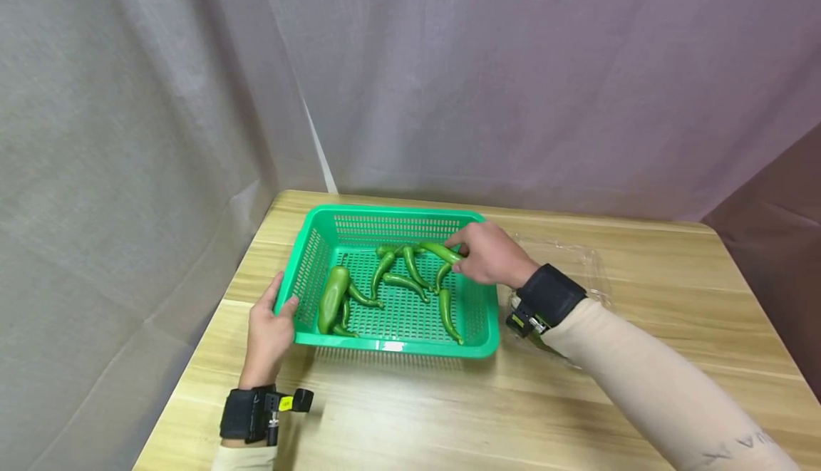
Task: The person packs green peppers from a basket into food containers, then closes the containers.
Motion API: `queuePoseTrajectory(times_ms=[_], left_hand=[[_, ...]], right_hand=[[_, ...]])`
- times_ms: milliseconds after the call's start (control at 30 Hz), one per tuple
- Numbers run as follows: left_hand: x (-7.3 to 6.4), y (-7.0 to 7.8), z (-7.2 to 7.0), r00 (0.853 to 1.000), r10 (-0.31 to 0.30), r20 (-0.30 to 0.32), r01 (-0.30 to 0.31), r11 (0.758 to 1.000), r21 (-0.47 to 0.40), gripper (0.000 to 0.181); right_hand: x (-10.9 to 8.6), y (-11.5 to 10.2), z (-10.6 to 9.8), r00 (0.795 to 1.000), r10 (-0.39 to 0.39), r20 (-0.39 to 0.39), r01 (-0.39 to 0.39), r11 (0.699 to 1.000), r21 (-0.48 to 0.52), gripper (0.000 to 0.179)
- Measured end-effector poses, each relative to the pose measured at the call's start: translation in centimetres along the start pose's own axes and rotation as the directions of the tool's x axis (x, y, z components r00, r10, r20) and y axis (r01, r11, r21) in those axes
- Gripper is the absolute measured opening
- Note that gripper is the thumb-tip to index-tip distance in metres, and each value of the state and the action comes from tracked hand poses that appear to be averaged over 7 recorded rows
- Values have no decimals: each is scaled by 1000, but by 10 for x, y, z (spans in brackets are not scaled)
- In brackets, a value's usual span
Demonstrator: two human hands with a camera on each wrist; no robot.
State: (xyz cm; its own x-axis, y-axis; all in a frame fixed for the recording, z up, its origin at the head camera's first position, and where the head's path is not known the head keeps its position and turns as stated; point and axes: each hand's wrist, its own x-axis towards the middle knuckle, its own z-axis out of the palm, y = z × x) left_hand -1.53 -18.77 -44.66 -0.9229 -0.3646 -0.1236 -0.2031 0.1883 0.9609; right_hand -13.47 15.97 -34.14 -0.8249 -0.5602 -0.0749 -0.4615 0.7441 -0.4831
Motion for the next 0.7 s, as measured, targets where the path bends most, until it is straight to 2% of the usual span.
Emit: queuePoseTrajectory(times_ms=[133,700], left_hand=[[1,0,0,1000,7,-1,-7,1000,8,62],[1,1,-1,1000,-1,0,1,1000,20,62]], right_hand=[[-4,1,-3,1000,17,4,-17,999,33,42],[-21,6,-17,999,49,-1,-49,997,55,42]])
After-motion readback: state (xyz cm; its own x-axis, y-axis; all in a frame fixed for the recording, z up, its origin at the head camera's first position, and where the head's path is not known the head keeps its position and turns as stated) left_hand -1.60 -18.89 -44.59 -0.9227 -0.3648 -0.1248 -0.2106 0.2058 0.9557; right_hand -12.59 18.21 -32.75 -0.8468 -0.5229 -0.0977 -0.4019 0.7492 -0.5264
